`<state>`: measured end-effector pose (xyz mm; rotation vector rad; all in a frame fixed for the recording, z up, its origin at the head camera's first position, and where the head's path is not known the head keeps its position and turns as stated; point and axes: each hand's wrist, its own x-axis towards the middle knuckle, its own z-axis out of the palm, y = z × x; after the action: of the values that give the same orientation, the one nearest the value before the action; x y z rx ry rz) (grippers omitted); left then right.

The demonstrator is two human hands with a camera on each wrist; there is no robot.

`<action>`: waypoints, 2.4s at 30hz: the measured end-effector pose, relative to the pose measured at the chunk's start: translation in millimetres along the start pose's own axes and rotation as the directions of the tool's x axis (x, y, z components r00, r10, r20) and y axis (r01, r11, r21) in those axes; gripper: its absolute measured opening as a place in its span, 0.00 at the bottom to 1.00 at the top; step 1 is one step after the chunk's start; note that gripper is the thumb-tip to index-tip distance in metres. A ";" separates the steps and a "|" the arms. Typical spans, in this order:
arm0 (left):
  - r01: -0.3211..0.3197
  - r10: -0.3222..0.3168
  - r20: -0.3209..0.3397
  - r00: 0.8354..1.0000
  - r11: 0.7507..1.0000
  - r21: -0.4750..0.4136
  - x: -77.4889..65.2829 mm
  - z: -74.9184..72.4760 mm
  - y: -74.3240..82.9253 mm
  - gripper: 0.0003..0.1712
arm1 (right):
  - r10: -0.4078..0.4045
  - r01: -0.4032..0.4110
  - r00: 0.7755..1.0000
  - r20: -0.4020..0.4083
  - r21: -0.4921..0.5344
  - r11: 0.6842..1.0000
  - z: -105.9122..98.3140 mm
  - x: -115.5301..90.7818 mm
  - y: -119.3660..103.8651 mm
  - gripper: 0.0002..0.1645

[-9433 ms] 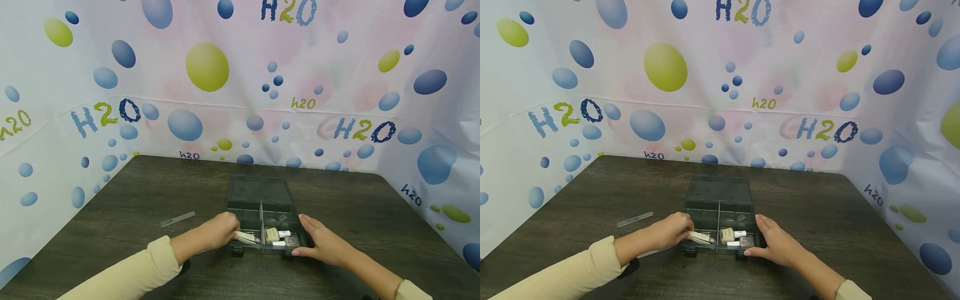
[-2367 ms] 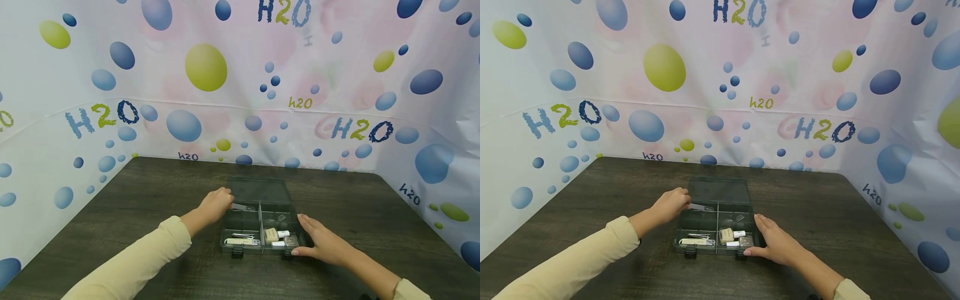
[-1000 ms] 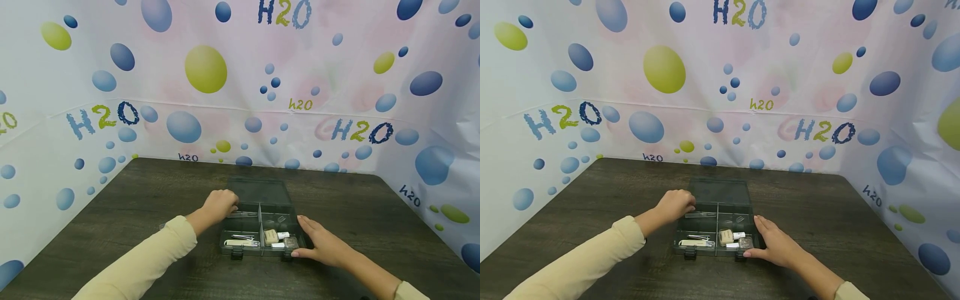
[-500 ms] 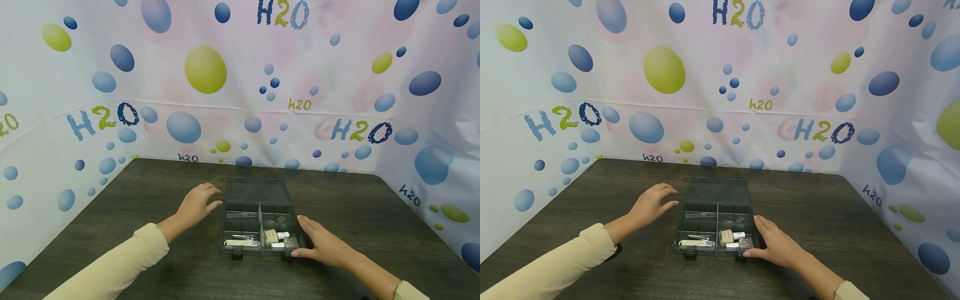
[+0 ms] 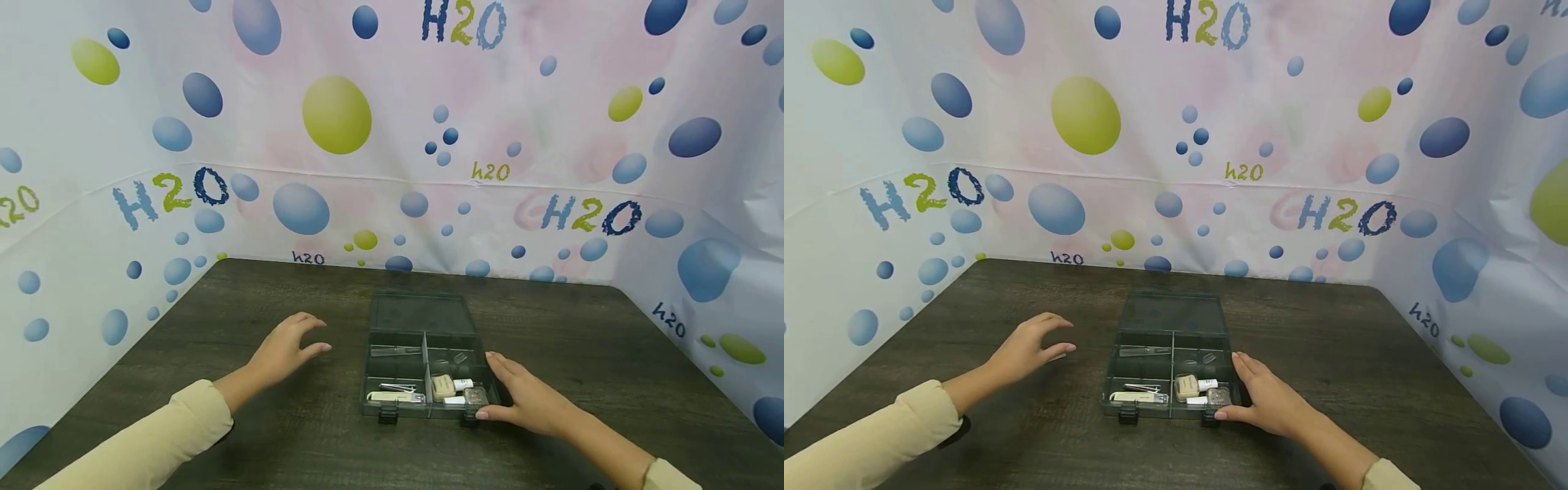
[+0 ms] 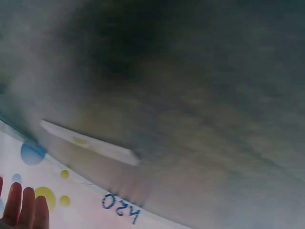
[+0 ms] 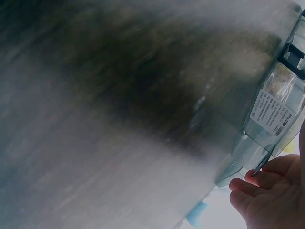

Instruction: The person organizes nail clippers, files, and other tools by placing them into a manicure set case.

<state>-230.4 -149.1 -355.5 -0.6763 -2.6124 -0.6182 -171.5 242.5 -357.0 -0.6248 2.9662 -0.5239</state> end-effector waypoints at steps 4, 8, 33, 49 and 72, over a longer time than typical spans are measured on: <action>0.015 -0.014 0.027 1.000 0.999 -0.029 -7.9 -2.7 -7.6 0.24 | 0.000 0.000 1.000 -0.002 0.003 1.000 1.5 0.3 1.2 0.62; 0.062 -0.058 0.052 0.997 0.995 -0.082 -14.8 -5.6 -14.7 0.24 | 0.005 -0.005 1.000 -0.005 -0.005 1.000 1.8 0.6 1.3 0.62; 0.261 -0.250 0.129 0.960 0.962 -0.079 -45.2 -14.4 -41.3 0.14 | 0.006 -0.006 1.000 -0.001 -0.009 1.000 -0.6 0.1 -0.8 0.62; 0.372 -0.359 0.167 0.918 0.926 -0.057 -48.3 -20.7 -42.5 0.07 | 0.003 -0.003 1.000 -0.002 -0.005 1.000 -0.4 0.2 -0.7 0.62; 0.341 -0.333 0.144 0.932 0.939 -0.036 -47.9 -20.6 -39.9 0.04 | 0.015 -0.015 1.000 0.008 -0.002 1.000 -0.1 1.3 0.8 0.62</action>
<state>-207.4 -208.2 -372.5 -0.2915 -2.8752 -0.7769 -173.0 242.7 -357.1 -0.6024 2.9618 -0.5157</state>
